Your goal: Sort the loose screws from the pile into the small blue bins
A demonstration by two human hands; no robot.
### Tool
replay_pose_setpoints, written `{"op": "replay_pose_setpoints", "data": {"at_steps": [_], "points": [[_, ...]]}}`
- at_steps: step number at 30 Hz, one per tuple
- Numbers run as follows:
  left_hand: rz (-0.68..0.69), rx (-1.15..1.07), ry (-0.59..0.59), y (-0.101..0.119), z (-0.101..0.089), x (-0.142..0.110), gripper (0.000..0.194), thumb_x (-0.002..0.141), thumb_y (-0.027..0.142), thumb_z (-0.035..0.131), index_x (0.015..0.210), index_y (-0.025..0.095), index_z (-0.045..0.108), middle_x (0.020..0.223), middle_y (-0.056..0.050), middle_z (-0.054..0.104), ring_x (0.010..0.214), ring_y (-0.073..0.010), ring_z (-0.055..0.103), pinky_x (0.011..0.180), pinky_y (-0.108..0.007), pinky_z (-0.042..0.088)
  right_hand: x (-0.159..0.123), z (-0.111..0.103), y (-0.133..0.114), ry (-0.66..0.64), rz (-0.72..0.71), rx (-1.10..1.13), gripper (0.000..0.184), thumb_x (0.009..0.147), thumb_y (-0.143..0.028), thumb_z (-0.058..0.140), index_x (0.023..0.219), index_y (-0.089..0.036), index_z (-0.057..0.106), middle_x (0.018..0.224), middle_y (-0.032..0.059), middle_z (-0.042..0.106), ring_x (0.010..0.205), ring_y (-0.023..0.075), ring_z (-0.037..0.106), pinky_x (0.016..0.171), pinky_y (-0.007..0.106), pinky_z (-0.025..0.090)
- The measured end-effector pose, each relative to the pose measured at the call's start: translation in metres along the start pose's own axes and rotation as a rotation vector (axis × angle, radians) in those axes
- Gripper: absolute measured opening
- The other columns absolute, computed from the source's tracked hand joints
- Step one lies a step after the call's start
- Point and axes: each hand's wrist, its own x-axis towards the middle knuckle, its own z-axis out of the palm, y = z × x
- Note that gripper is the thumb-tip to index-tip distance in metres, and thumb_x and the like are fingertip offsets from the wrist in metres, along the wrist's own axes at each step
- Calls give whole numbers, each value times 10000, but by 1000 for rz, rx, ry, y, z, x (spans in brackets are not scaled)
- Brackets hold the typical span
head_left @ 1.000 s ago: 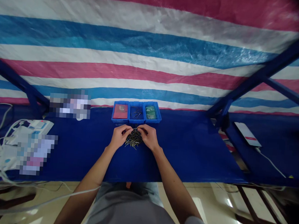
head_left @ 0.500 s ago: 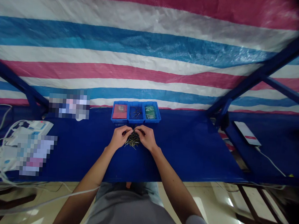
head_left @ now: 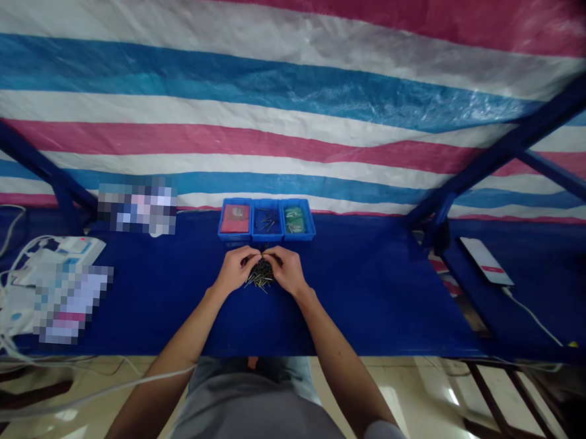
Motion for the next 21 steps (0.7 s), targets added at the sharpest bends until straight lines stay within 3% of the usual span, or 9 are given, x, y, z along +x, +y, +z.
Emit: {"op": "replay_pose_setpoints", "data": {"at_steps": [21], "points": [[-29,-20,16,-4,1,1,300,973,374,510,826,175,680,726,-22,664,618,-129,557,611,-241,398,3,-11,0,30,20,-26,173,932,-234,561,891,-215,728,838,27,732,746,165,663,725,263,485]]}}
